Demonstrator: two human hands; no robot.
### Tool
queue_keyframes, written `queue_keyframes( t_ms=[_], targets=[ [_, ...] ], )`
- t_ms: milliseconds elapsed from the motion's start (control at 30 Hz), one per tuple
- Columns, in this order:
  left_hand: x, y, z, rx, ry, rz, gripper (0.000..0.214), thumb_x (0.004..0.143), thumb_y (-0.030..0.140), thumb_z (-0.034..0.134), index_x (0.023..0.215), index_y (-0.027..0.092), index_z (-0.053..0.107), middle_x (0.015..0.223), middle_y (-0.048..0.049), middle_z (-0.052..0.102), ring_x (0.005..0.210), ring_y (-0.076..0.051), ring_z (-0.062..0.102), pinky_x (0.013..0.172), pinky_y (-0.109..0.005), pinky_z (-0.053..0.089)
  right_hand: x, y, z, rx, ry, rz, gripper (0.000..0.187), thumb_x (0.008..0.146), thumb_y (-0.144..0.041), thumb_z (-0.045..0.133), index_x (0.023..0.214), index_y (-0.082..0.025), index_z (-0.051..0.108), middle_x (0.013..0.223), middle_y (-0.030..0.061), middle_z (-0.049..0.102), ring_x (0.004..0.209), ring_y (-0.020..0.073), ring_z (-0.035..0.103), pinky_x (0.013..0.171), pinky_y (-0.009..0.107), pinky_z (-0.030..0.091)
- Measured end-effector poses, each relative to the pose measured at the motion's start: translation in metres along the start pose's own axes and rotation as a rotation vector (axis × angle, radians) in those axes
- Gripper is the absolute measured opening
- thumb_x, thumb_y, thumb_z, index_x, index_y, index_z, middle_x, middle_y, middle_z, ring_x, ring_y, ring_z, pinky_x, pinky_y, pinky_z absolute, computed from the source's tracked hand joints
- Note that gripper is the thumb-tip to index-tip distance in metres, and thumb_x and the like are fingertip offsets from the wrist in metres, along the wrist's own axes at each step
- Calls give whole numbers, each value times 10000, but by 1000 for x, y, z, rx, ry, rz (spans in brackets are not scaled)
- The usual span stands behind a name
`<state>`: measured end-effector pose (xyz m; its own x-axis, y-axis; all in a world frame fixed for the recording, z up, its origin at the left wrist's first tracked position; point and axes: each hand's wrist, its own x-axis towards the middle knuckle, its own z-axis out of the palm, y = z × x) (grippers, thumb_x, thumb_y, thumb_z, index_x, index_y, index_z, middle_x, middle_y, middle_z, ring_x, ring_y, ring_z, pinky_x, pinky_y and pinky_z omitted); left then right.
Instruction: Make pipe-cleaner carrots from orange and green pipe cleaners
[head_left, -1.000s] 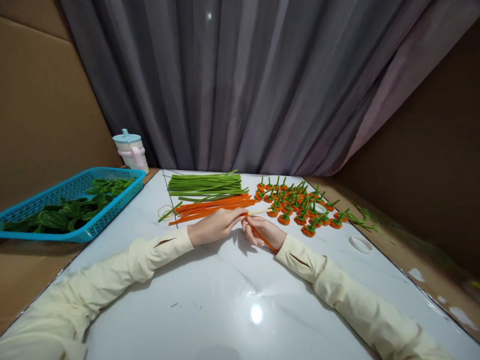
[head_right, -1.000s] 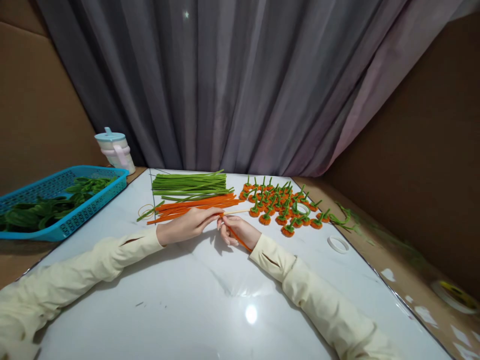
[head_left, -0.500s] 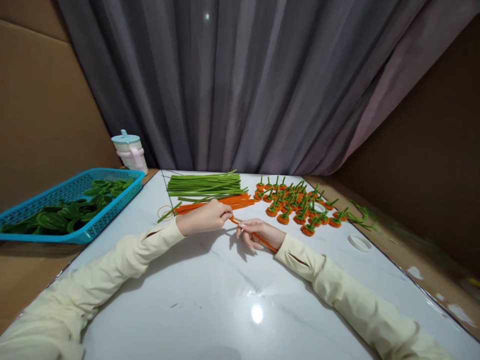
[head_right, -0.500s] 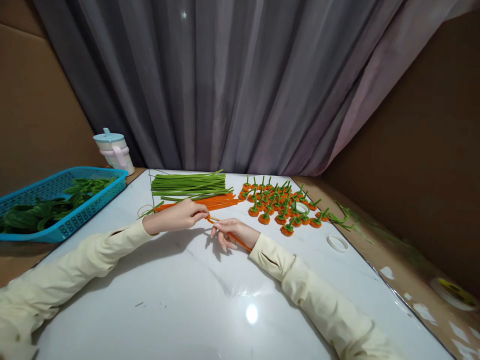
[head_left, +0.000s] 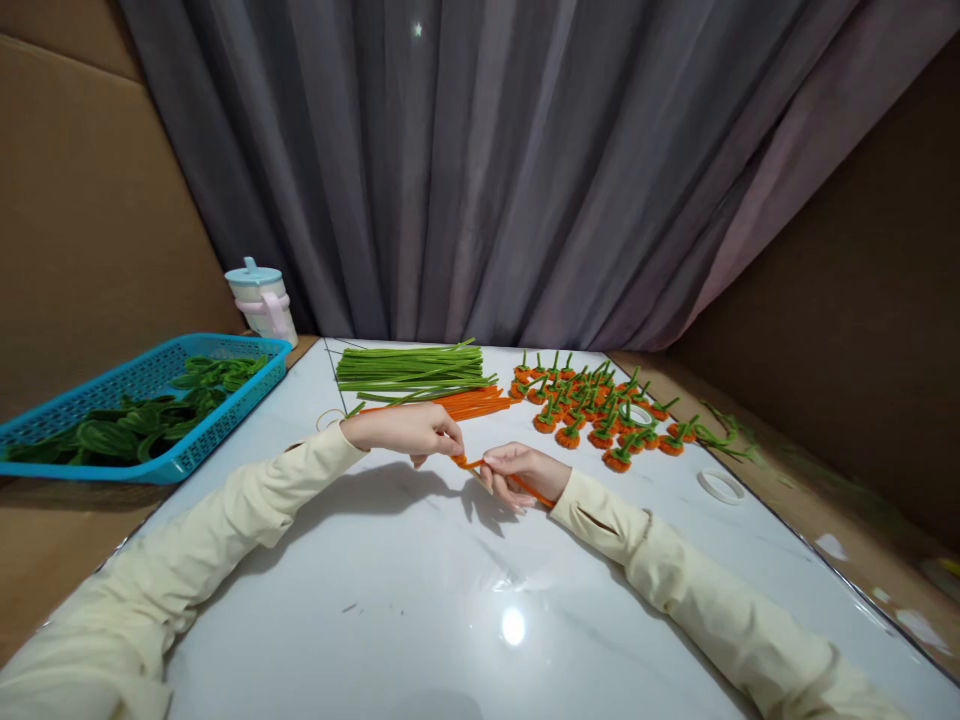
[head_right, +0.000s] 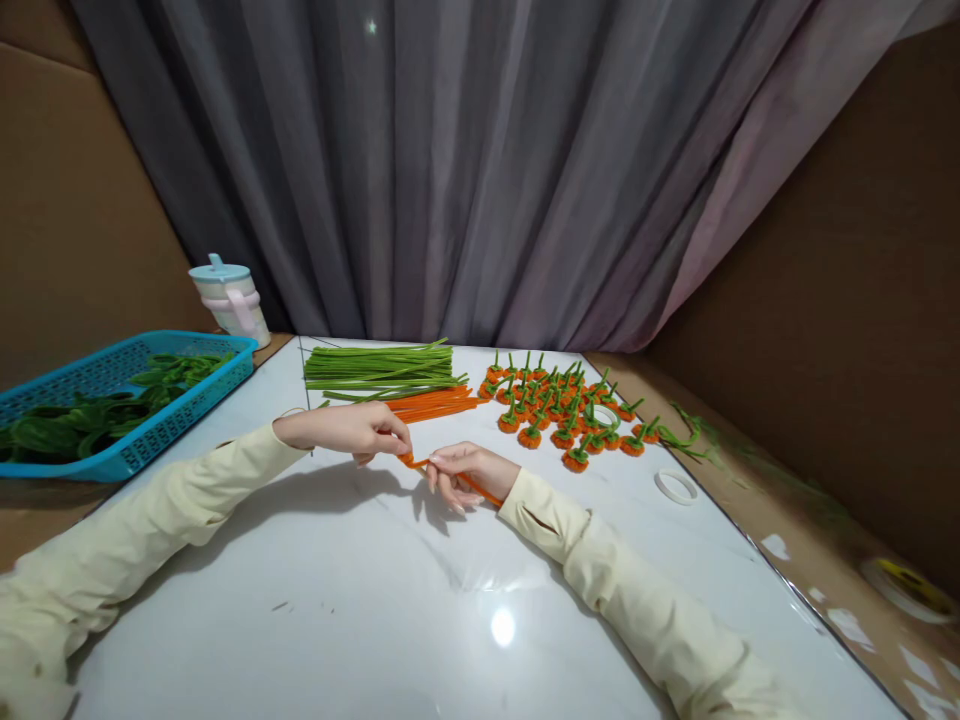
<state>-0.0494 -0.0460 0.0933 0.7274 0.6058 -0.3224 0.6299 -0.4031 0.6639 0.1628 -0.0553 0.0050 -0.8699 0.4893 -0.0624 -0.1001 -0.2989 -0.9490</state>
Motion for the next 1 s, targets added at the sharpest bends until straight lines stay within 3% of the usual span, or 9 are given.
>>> queue_keyframes(
  t_ms=[167, 333, 500, 633, 733, 867, 1000],
  targets=[
    [10, -17, 0, -429, -248, 2, 279, 754, 405, 599, 787, 133, 648, 436, 81, 292, 393, -67, 316, 472, -228, 375, -1, 0, 1, 1, -24, 30, 317, 828, -373, 551, 680, -93, 547, 387, 3, 529, 224, 51, 299, 244, 155, 178],
    [15, -24, 5, -629, -327, 22, 233, 753, 385, 633, 756, 153, 627, 458, 92, 216, 411, -58, 202, 484, -230, 373, -1, 3, 0, 22, 39, -18, 323, 814, -396, 569, 662, -115, 518, 352, -36, 468, 235, 48, 284, 267, 153, 199],
    [16, -26, 4, -621, -291, -31, 294, 738, 426, 657, 880, 179, 585, 495, 96, 281, 419, -55, 273, 513, -223, 397, -1, 4, 0, 34, 76, -63, 328, 804, -392, 589, 648, -114, 516, 345, -43, 448, 244, 42, 269, 271, 152, 183],
    [15, -24, 2, -524, -277, -58, 372, 706, 506, 656, 742, 138, 610, 494, 82, 281, 428, -57, 311, 489, -217, 388, 0, 4, -1, 36, 64, -71, 335, 816, -390, 578, 642, -111, 514, 351, -38, 452, 247, 48, 281, 274, 151, 227],
    [13, -22, 0, -468, -276, -21, 388, 701, 512, 653, 708, 123, 648, 486, 77, 244, 437, -59, 291, 474, -208, 370, 0, 4, -2, 46, 37, -52, 321, 820, -395, 569, 668, -117, 515, 341, -47, 447, 221, 63, 276, 243, 165, 257],
    [12, -20, -1, -312, -258, 49, 391, 743, 520, 600, 763, 135, 664, 500, 58, 308, 466, -73, 345, 489, -203, 367, -1, 4, -3, 67, 26, -44, 311, 834, -373, 555, 652, -126, 500, 329, -54, 428, 207, 63, 268, 230, 160, 272],
    [11, -19, 0, -243, -234, 127, 402, 798, 530, 519, 807, 147, 640, 550, 43, 359, 518, -84, 373, 515, -197, 384, -1, 5, -4, 112, 27, -42, 334, 820, -381, 564, 610, -158, 431, 343, -91, 323, 236, 53, 232, 230, 151, 264]
  ],
)
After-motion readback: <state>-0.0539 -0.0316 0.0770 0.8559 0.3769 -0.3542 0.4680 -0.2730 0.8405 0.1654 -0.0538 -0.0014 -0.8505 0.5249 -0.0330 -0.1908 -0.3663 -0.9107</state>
